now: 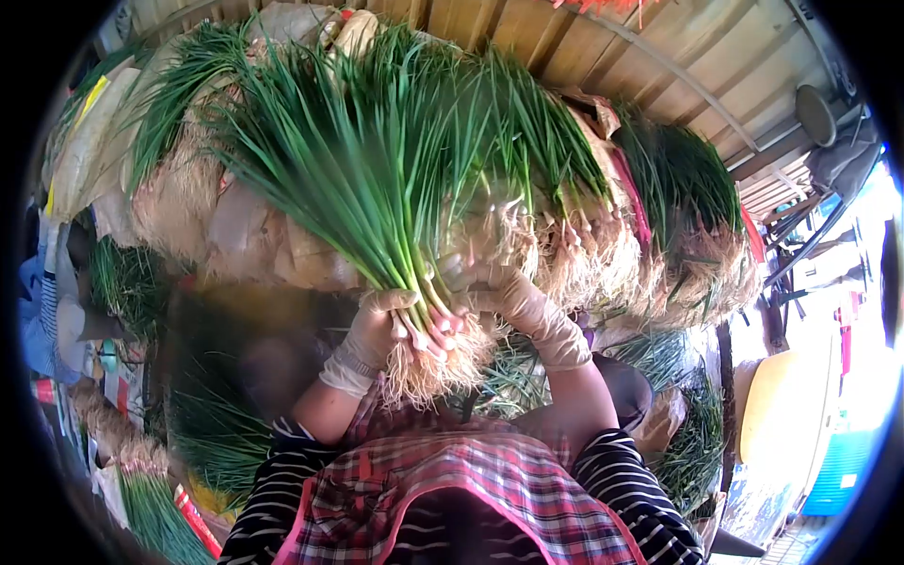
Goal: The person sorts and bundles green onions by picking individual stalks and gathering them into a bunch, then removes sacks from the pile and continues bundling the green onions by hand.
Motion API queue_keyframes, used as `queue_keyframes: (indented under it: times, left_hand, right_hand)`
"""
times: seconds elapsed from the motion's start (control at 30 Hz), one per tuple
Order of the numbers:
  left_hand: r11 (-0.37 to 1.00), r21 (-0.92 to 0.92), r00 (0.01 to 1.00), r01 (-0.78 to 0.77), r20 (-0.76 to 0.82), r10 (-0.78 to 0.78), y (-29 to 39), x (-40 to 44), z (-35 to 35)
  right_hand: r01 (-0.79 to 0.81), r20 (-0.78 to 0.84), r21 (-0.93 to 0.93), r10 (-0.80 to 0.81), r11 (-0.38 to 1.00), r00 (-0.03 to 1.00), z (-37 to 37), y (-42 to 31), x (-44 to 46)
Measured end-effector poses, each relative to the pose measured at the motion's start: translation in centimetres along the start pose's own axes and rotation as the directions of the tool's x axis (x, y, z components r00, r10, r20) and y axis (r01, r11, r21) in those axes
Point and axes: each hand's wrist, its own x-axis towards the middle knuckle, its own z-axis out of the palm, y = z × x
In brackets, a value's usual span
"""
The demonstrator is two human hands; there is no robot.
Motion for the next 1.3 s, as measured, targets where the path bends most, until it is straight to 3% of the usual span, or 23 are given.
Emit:
queue_keyframes:
  times: [0.03,0.13,0.17,0.27,0.33,0.37,0.43,0.5,0.53,0.57,0.63,0.73,0.77,0.83,0.9,0.97,1.0,1.03,1.07,1.1,1.13,1.27,1.3]
  left_hand:
    - [0.996,-0.031,0.997,-0.079,-0.004,0.079,-0.5,-0.1,0.3]
    - [0.978,-0.021,0.977,-0.208,-0.051,0.207,-0.7,-0.2,2.2]
    - [0.975,-0.088,0.976,-0.206,0.051,0.211,-0.8,0.0,1.6]
    - [0.968,-0.120,0.960,-0.222,0.148,0.238,-0.8,0.2,1.1]
    - [0.988,-0.104,0.980,-0.111,0.151,0.126,-0.3,-0.4,1.3]
    - [0.995,-0.078,0.984,-0.060,0.161,0.072,-0.2,-0.6,1.3]
    - [1.000,0.011,0.985,-0.019,0.173,0.016,-0.2,0.0,-0.2]
    - [0.998,0.009,0.993,-0.057,0.102,0.056,-1.1,0.0,-1.3]
    - [0.998,0.017,0.991,-0.054,0.122,0.051,-0.7,-0.1,-0.6]
    - [0.998,0.025,0.989,-0.051,0.143,0.047,-0.2,-0.2,0.1]
    - [0.997,-0.082,0.983,-0.014,0.183,0.029,-1.2,-0.3,0.2]
    - [0.998,-0.065,0.991,-0.018,0.130,0.026,-0.6,-0.5,2.5]
    - [0.997,-0.083,0.989,0.003,0.145,0.009,-0.5,-0.5,2.7]
    - [0.998,-0.058,0.997,0.002,0.076,0.002,-0.2,-0.4,3.4]
    - [0.999,-0.028,0.995,-0.034,0.093,0.036,-0.8,0.4,1.9]
    - [0.995,-0.077,0.980,0.068,0.194,-0.052,-2.1,0.9,-0.9]
    - [0.974,0.049,0.966,0.221,0.128,-0.226,-0.7,0.2,-1.5]
    - [0.983,-0.024,0.975,0.185,0.127,-0.180,-1.1,-0.2,-1.7]
    - [0.985,-0.095,0.983,0.144,0.128,-0.131,-1.7,-0.1,-1.5]
    - [0.990,-0.124,0.987,0.059,0.154,-0.039,-1.6,0.0,0.5]
    - [0.989,-0.142,0.995,0.037,0.095,-0.024,-1.1,-0.3,2.3]
    - [0.983,-0.171,0.986,0.061,0.163,-0.033,-1.4,-0.4,2.6]
    - [0.979,-0.192,0.983,0.070,0.183,-0.035,-1.4,-0.3,2.5]
  right_hand:
    - [-0.030,-0.049,-0.069,0.026,0.997,0.998,0.7,-0.5,-0.1]
    - [0.276,-0.118,-0.562,-0.407,0.779,0.906,-0.2,3.7,0.9]
    - [0.033,-0.264,-0.767,-0.362,0.641,0.894,-0.9,4.7,1.4]
    - [-0.072,-0.376,-0.804,-0.411,0.590,0.830,-3.3,5.7,0.4]
    - [-0.060,-0.450,-0.871,-0.741,0.488,0.498,-4.2,3.3,-0.3]
    - [-0.251,-0.644,-0.750,-0.586,0.612,0.493,-4.9,1.7,-0.9]
    - [-0.478,-0.802,-0.550,-0.274,0.685,0.531,-8.2,1.3,-1.2]
    - [-0.525,-0.735,-0.561,-0.094,0.640,0.671,-11.7,1.4,-1.3]
    - [-0.056,-0.677,-0.308,-0.178,0.950,0.714,-11.0,-0.9,-1.8]
    - [0.401,-0.610,0.105,-0.259,0.910,0.749,-10.2,-3.1,-2.3]
    - [-0.091,-0.643,-0.377,-0.190,0.922,0.742,-11.8,-4.4,-3.7]
    - [0.098,-0.599,-0.365,-0.314,0.926,0.736,-12.9,-3.3,-3.8]
    - [0.238,-0.599,-0.171,-0.293,0.956,0.745,-12.5,-2.9,-3.9]
    - [0.215,-0.584,-0.182,-0.281,0.960,0.761,-9.5,-2.5,-3.8]
    - [-0.015,-0.550,-0.466,-0.276,0.885,0.788,-5.9,-2.5,-2.5]
    - [-0.127,-0.313,-0.857,-0.309,0.500,0.898,-1.0,-0.2,-1.8]
    - [-0.019,-0.221,-0.846,-0.317,0.532,0.922,0.8,0.9,-2.0]
    - [0.085,-0.126,-0.819,-0.322,0.567,0.938,2.5,2.1,-2.2]
    - [0.150,-0.175,-0.594,-0.309,0.791,0.935,3.1,2.7,-2.3]
    - [0.288,-0.153,-0.686,-0.520,0.668,0.840,1.9,2.9,-1.6]
    - [0.275,-0.300,-0.591,-0.523,0.758,0.798,1.0,2.5,-1.2]
    - [0.494,-0.296,-0.477,-0.662,0.727,0.688,0.3,0.7,3.6]
    - [0.339,-0.345,-0.278,-0.423,0.899,0.838,1.3,-0.8,3.1]
